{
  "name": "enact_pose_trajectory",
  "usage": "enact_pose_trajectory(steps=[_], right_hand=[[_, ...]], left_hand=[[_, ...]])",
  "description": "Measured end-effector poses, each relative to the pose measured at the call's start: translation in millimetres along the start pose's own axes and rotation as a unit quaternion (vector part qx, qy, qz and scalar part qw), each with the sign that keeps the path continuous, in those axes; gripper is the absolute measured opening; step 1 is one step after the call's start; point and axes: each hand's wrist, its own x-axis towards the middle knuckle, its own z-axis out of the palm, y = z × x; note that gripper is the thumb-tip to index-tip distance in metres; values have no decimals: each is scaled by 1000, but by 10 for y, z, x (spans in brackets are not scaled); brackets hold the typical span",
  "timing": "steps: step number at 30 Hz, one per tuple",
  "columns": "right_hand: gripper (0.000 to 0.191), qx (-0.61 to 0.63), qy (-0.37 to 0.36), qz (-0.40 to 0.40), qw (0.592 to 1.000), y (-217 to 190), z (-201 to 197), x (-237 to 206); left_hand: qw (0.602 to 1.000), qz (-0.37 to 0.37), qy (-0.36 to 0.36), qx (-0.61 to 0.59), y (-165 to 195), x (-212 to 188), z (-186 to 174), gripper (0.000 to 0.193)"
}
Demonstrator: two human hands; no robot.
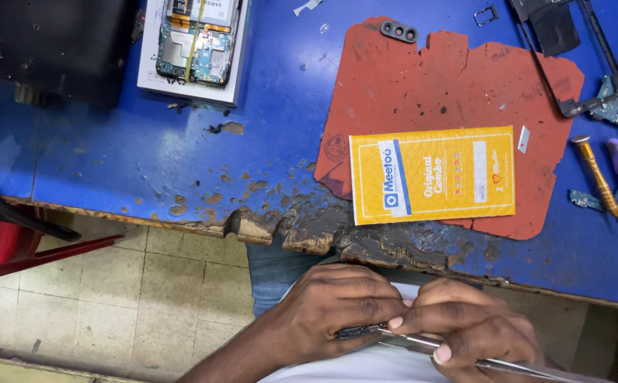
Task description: The person pries open a smartphone using a metal pry bar, works on the internal components, and connects a charging cable to test the phone. They handle a replacement screen assembly and its packaging, peeling protective film and positioning the new display on the phone body.
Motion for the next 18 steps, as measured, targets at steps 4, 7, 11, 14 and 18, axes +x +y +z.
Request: enact_pose_trajectory(steps=[4, 7, 11, 14, 18], right_hand=[[23, -46, -55, -9, 997, -123, -77, 155], [25, -96, -99, -16, 990, -205, -107, 230], [23, -118, -98, -2, 988, -257, -63, 252], [21, -88, -67, -26, 994, -208, -16, 259], [20, -62, -44, -45, 996, -150, 18, 264]], left_hand=[[1000, -3, 2, 19, 17, 5, 11, 44], [999, -6, -6, 33, 29, 17, 14, 47], [999, -17, -9, 38, 62, 22, 13, 49], [1000, -17, -6, 20, 80, 16, 4, 46], [1000, -12, -1, 0, 84, 22, 7, 39]])
